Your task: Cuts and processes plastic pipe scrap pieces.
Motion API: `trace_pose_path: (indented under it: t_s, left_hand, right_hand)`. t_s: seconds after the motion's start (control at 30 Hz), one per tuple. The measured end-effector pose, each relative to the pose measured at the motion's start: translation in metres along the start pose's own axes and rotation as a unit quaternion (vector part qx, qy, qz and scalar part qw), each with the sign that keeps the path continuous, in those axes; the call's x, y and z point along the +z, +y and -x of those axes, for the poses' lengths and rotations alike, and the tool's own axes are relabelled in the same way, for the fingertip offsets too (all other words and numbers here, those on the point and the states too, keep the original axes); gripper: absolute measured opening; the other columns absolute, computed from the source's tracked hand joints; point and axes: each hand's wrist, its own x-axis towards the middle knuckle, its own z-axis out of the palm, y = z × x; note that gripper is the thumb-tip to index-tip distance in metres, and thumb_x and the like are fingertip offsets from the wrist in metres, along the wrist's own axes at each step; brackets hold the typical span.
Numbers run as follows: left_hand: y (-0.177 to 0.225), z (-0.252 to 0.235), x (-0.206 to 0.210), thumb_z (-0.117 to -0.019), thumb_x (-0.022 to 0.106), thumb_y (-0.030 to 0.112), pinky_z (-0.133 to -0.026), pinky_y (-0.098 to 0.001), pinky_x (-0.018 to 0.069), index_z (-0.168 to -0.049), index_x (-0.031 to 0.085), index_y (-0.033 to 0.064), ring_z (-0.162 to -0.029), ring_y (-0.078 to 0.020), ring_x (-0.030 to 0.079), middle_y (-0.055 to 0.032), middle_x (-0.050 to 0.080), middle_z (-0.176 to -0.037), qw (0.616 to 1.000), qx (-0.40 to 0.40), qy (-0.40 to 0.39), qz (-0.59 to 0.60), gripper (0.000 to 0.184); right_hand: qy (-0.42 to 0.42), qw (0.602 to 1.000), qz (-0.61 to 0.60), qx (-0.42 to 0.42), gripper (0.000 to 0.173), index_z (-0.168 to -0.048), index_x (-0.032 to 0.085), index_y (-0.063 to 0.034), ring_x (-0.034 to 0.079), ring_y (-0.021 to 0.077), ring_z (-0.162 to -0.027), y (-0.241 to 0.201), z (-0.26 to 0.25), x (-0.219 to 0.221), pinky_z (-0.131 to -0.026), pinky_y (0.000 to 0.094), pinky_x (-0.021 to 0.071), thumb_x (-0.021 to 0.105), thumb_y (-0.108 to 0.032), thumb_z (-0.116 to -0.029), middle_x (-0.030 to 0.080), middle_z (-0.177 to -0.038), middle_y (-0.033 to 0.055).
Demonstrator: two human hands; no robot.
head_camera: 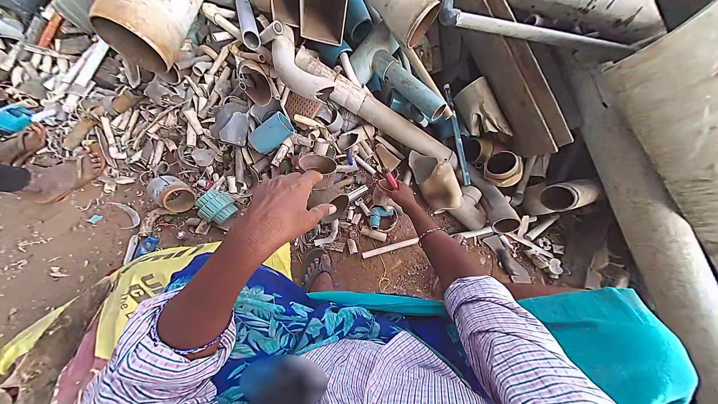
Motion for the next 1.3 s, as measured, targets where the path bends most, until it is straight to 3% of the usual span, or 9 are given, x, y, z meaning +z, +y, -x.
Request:
trace_pose_path:
  t_s: [0.07, 0.2, 0.3, 0.5, 0.63, 0.77, 0.9, 1.13, 1.3]
  left_hand:
    - [-0.001, -0.005, 0.003, -0.0982, 0.069, 0.042, -0.096, -0.0651, 0.0476, -0.145, 0.055, 0.0061, -0.115, -0.0423, 0.065, -0.0224, 0.067, -0.124, 1.000, 0.003, -0.017, -0.012, 0.060]
    - [0.008, -0.020, 0.005, -0.0976, 0.069, 0.043, -0.094, -0.0625, 0.0485, -0.146, 0.054, 0.0074, -0.113, -0.0410, 0.065, -0.0210, 0.066, -0.125, 0.997, -0.003, -0.063, -0.037, 0.062]
    - [0.016, -0.032, 0.008, -0.0975, 0.069, 0.044, -0.096, -0.0620, 0.0480, -0.147, 0.053, 0.0072, -0.117, -0.0409, 0.063, -0.0201, 0.064, -0.132, 0.994, 0.002, -0.095, -0.059, 0.064]
    - [0.032, -0.051, 0.009, -0.0982, 0.068, 0.043, -0.102, -0.0606, 0.0446, -0.149, 0.051, 0.0070, -0.122, -0.0399, 0.060, -0.0213, 0.064, -0.131, 0.988, 0.020, -0.132, -0.075, 0.065]
    - [0.035, -0.056, 0.008, -0.0988, 0.068, 0.042, -0.100, -0.0624, 0.0450, -0.148, 0.052, 0.0079, -0.120, -0.0408, 0.061, -0.0211, 0.064, -0.131, 0.988, 0.023, -0.133, -0.074, 0.062]
    - [0.034, -0.058, 0.003, -0.0989, 0.067, 0.043, -0.100, -0.0628, 0.0448, -0.147, 0.052, 0.0069, -0.121, -0.0412, 0.061, -0.0219, 0.064, -0.129, 0.988, 0.013, -0.136, -0.069, 0.062]
    - [0.032, -0.061, 0.003, -0.0985, 0.068, 0.042, -0.100, -0.0641, 0.0445, -0.147, 0.052, 0.0067, -0.123, -0.0423, 0.060, -0.0224, 0.064, -0.131, 0.992, 0.012, -0.117, -0.051, 0.062]
    - [0.032, -0.068, 0.000, -0.1038, 0.062, 0.031, -0.105, -0.0622, 0.0438, -0.148, 0.051, 0.0044, -0.127, -0.0429, 0.057, -0.0242, 0.058, -0.138, 0.999, 0.016, -0.037, 0.003, 0.053]
    - [0.021, -0.074, -0.002, -0.1055, 0.057, 0.039, -0.104, -0.0634, 0.0441, -0.143, 0.055, 0.0021, -0.124, -0.0427, 0.059, -0.0254, 0.062, -0.133, 0.995, 0.038, 0.044, 0.084, 0.053]
  right_hand:
    - [-0.048, 0.993, 0.095, -0.043, 0.037, -0.126, 0.065, 0.0064, 0.054, 0.0485, -0.127, 0.017, -0.007, 0.001, -0.104, 0.0664, 0.0407, 0.068, -0.006, -0.0913, 0.059, -0.132, 0.0334]
    - [-0.087, 0.960, 0.265, -0.012, 0.046, -0.135, 0.065, -0.0073, 0.054, 0.0496, -0.124, 0.018, 0.017, 0.020, -0.097, 0.0664, 0.0469, 0.074, -0.012, -0.0891, 0.043, -0.149, 0.0295]
    - [-0.065, 0.958, 0.278, 0.006, 0.045, -0.133, 0.066, -0.0094, 0.060, 0.0468, -0.117, 0.020, 0.038, 0.039, -0.093, 0.0622, 0.0511, 0.073, -0.015, -0.0882, 0.049, -0.145, 0.0276]
    - [-0.053, 0.975, 0.217, -0.007, 0.036, -0.131, 0.064, -0.0005, 0.059, 0.0442, -0.124, 0.027, 0.059, 0.050, -0.102, 0.0585, 0.0474, 0.062, -0.011, -0.0967, 0.057, -0.138, 0.0271]
    - [0.002, 0.993, 0.115, 0.020, 0.037, -0.130, 0.064, 0.0014, 0.061, 0.0439, -0.121, 0.012, 0.068, 0.026, -0.102, 0.0604, 0.0461, 0.064, -0.010, -0.0954, 0.063, -0.129, 0.0272]
    - [0.084, 0.991, -0.085, 0.064, 0.033, -0.124, 0.062, 0.0052, 0.064, 0.0425, -0.103, -0.015, 0.077, -0.007, -0.089, 0.0608, 0.0490, 0.064, -0.007, -0.0940, 0.066, -0.111, 0.0299]
    - [0.092, 0.925, -0.362, 0.075, 0.032, -0.133, 0.054, 0.0013, 0.063, 0.0211, -0.080, -0.060, 0.097, -0.033, -0.068, 0.0357, 0.0560, 0.057, 0.001, -0.1005, 0.062, -0.111, 0.0180]
    - [0.033, 0.867, -0.496, 0.033, 0.009, -0.109, 0.056, -0.0049, 0.059, 0.0108, -0.062, -0.127, 0.148, -0.059, -0.052, 0.0233, 0.0504, 0.051, -0.001, -0.1037, 0.060, -0.082, 0.0051]
    - [-0.030, 0.836, -0.547, 0.006, 0.014, -0.097, 0.055, -0.0065, 0.049, 0.0028, -0.045, -0.143, 0.170, -0.067, -0.038, 0.0152, 0.0383, 0.045, 0.001, -0.1026, 0.060, -0.069, 0.0024]
